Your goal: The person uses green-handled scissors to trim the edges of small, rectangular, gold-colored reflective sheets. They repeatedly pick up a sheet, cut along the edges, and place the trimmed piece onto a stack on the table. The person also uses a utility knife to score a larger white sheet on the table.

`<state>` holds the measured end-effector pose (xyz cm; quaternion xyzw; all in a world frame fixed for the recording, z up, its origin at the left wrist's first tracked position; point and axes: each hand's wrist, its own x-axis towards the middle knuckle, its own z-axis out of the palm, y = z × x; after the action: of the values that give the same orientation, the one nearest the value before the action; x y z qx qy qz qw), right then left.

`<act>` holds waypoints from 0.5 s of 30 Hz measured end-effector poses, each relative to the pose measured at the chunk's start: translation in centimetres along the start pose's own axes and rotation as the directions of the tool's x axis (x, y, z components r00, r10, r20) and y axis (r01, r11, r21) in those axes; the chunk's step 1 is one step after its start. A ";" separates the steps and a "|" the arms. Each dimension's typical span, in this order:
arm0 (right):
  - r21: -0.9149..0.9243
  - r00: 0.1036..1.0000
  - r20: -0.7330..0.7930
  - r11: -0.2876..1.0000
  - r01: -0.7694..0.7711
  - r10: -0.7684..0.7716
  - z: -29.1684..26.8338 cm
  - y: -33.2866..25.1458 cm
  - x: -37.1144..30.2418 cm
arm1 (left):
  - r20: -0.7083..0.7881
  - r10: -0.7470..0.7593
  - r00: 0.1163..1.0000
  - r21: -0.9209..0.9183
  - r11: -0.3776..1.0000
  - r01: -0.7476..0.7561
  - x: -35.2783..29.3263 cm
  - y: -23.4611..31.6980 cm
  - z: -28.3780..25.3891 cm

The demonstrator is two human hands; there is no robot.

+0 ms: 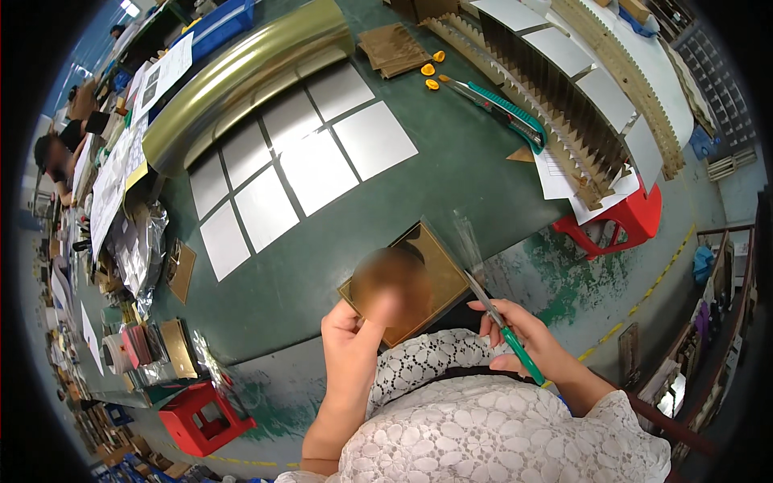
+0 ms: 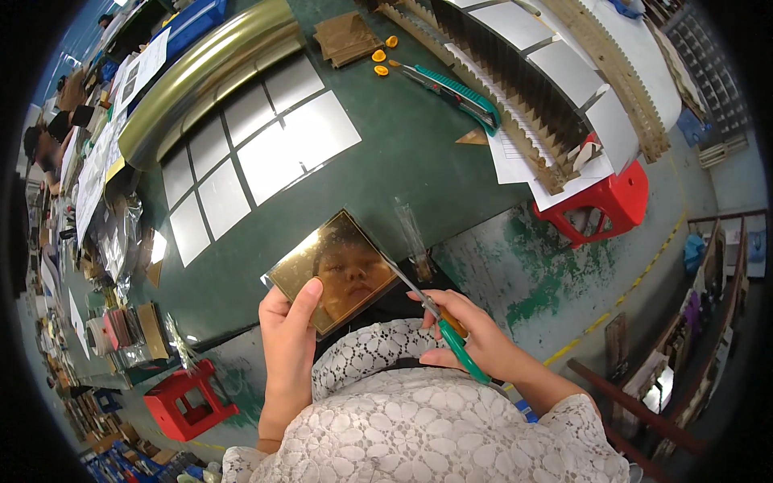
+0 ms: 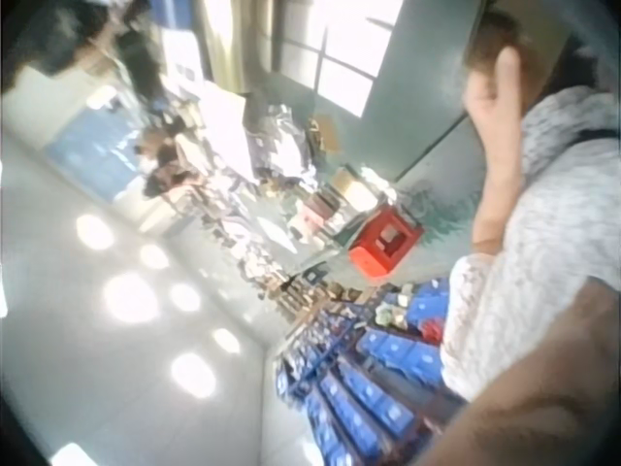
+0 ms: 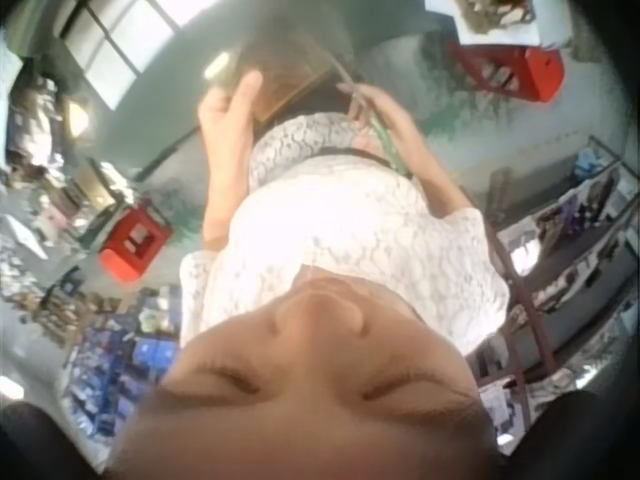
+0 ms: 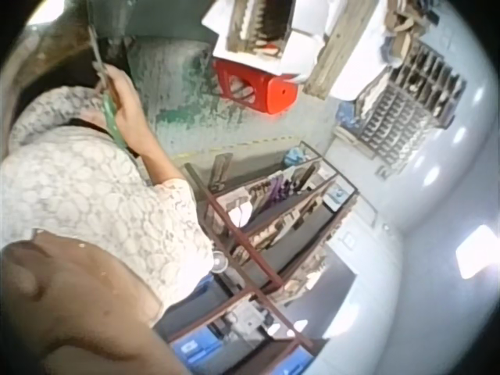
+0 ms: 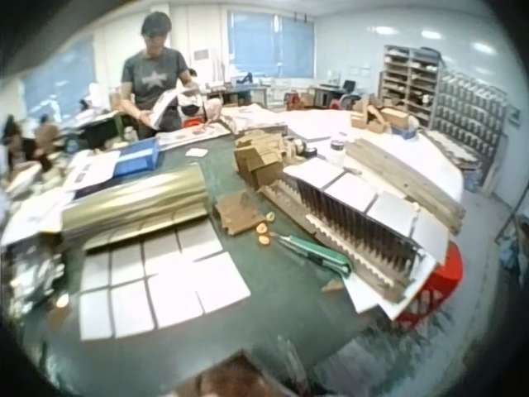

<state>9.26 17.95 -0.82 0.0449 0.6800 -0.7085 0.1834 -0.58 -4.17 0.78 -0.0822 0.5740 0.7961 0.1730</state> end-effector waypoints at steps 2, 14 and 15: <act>0.001 1.000 0.003 1.000 -0.004 0.004 0.0 0.1 0.1 | -0.017 0.000 1.000 0.009 1.000 0.000 -0.1 0.1 0.1; -0.046 0.995 -0.075 0.996 -0.075 0.072 -0.3 0.0 0.0 | -0.018 -0.041 0.999 0.025 0.999 0.042 0.5 -0.8 0.1; -0.038 0.995 -0.074 0.997 -0.068 0.066 -0.4 0.2 0.1 | -0.018 -0.053 0.998 0.023 0.998 0.053 0.6 -0.8 0.1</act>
<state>9.20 18.31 -1.09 0.0898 0.6985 -0.6860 0.1829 -0.81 -3.75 -0.10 -0.1024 0.5825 0.7837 0.1898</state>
